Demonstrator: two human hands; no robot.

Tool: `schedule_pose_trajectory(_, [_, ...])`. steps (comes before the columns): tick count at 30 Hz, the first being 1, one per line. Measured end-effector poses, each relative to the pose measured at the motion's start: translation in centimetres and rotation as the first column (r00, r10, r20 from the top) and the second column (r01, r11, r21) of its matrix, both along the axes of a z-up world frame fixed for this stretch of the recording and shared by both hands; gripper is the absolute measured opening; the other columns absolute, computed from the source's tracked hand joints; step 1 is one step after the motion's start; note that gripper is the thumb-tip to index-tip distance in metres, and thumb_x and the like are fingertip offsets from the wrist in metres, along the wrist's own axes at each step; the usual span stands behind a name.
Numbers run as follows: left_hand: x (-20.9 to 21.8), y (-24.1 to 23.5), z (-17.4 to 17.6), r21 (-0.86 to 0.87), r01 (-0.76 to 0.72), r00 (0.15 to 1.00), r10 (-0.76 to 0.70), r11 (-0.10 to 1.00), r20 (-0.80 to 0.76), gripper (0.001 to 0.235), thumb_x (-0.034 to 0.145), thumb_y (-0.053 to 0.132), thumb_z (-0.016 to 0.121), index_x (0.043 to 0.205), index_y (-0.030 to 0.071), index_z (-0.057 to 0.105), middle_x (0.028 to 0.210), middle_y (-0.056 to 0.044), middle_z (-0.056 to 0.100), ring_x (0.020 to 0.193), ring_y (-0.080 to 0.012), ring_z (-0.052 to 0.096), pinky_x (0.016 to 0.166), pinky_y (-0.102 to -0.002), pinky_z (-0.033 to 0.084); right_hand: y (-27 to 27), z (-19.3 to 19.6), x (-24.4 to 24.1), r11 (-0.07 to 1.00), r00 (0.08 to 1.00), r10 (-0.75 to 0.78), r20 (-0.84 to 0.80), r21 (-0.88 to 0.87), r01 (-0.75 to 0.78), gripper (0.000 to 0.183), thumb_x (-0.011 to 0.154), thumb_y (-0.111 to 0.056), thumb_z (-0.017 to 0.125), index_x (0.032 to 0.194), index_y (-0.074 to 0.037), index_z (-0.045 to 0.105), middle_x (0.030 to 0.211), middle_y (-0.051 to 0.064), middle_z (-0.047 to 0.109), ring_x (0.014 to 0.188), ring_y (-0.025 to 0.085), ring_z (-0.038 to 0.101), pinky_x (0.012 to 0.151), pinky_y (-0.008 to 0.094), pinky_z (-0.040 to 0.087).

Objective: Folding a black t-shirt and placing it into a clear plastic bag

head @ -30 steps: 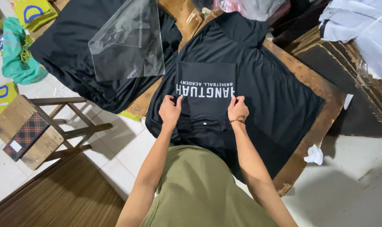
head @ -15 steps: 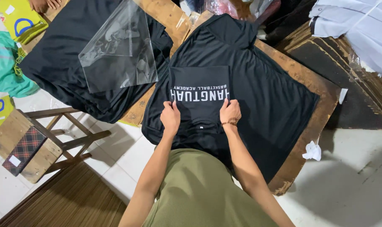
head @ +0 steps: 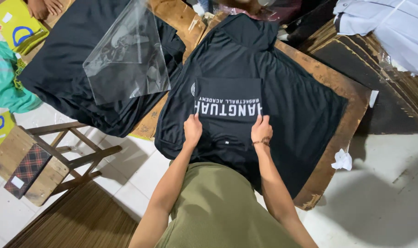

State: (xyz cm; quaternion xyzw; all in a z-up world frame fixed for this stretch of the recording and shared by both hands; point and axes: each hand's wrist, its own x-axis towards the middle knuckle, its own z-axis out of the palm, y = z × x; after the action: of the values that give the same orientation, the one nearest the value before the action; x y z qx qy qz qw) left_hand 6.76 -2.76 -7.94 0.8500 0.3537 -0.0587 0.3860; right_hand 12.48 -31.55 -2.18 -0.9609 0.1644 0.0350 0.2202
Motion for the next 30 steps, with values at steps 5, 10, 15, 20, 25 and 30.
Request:
schedule_pose_trajectory(5, [-1.4, -0.4, 3.1, 0.018, 0.014, 0.999, -0.013, 1.000, -0.045, 0.044, 0.109, 0.039, 0.044, 0.106, 0.003, 0.069, 0.090, -0.033, 0.072, 0.090, -0.0505, 0.072, 0.075, -0.057, 0.059, -1.5, -2.3, -2.1, 0.996, 0.998, 0.062, -0.020, 0.060, -0.060, 0.041, 0.109, -0.050, 0.044, 0.102, -0.013, 0.060, 0.079, 0.028, 0.071, 0.084, 0.050, 0.072, 0.073, 0.058, 0.056])
schedule_pose_trajectory(10, [-0.5, 0.5, 5.2, -0.028, 0.054, 0.998, -0.055, 0.998, -0.019, 0.054, 0.103, 0.050, 0.055, 0.101, -0.002, 0.070, 0.089, -0.032, 0.073, 0.093, -0.0518, 0.071, 0.079, -0.059, 0.057, -0.6, 1.1, -0.8, 0.981, 0.999, 0.034, -0.017, 0.191, -0.030, 0.038, 0.106, -0.048, 0.053, 0.103, -0.013, 0.067, 0.085, 0.022, 0.074, 0.093, 0.046, 0.071, 0.079, 0.055, 0.056])
schedule_pose_trajectory(15, [1.0, 1.4, 6.5, -0.019, 0.038, 0.999, -0.038, 0.999, 0.004, 0.050, 0.091, 0.051, 0.070, 0.097, 0.002, 0.073, 0.082, -0.021, 0.075, 0.090, -0.0457, 0.073, 0.078, -0.057, 0.058, -1.9, -2.7, 3.9, 0.953, 0.998, -0.061, -0.017, 0.297, 0.063, 0.038, 0.098, -0.055, 0.065, 0.108, -0.019, 0.074, 0.094, 0.013, 0.075, 0.102, 0.040, 0.069, 0.086, 0.051, 0.054])
schedule_pose_trajectory(20, [6.4, 2.3, 7.6, 0.012, -0.067, 0.990, 0.065, 0.998, 0.129, 0.049, 0.089, 0.053, 0.074, 0.099, 0.005, 0.071, 0.083, -0.013, 0.077, 0.090, -0.0388, 0.075, 0.080, -0.052, 0.059, -1.2, -5.3, 10.6, 0.928, 0.985, -0.147, -0.088, 0.334, 0.168, 0.043, 0.088, -0.065, 0.071, 0.107, -0.027, 0.077, 0.097, 0.003, 0.077, 0.104, 0.030, 0.071, 0.089, 0.043, 0.056])
schedule_pose_trajectory(25, [11.3, 2.5, 6.6, 0.058, -0.097, 0.991, 0.091, 0.994, 0.098, 0.049, 0.082, 0.057, 0.078, 0.095, 0.010, 0.072, 0.087, -0.011, 0.077, 0.090, -0.0383, 0.075, 0.080, -0.051, 0.059, -0.9, -9.4, 15.9, 0.886, 0.980, -0.168, -0.108, 0.419, 0.198, 0.043, 0.081, -0.055, 0.082, 0.114, -0.028, 0.077, 0.096, -0.005, 0.078, 0.100, 0.019, 0.073, 0.086, 0.034, 0.058])
schedule_pose_trajectory(30, [15.0, 3.3, 4.8, -0.056, -0.141, 0.905, 0.152, 0.988, 0.397, 0.022, 0.084, 0.040, 0.082, 0.089, 0.019, 0.076, 0.078, -0.006, 0.075, 0.081, -0.0323, 0.074, 0.074, -0.044, 0.058, -2.4, -11.7, 18.9, 0.818, 0.961, -0.274, -0.037, 0.517, 0.253, 0.033, 0.081, -0.042, 0.085, 0.111, -0.031, 0.078, 0.093, -0.006, 0.078, 0.095, 0.015, 0.073, 0.081, 0.029, 0.058])
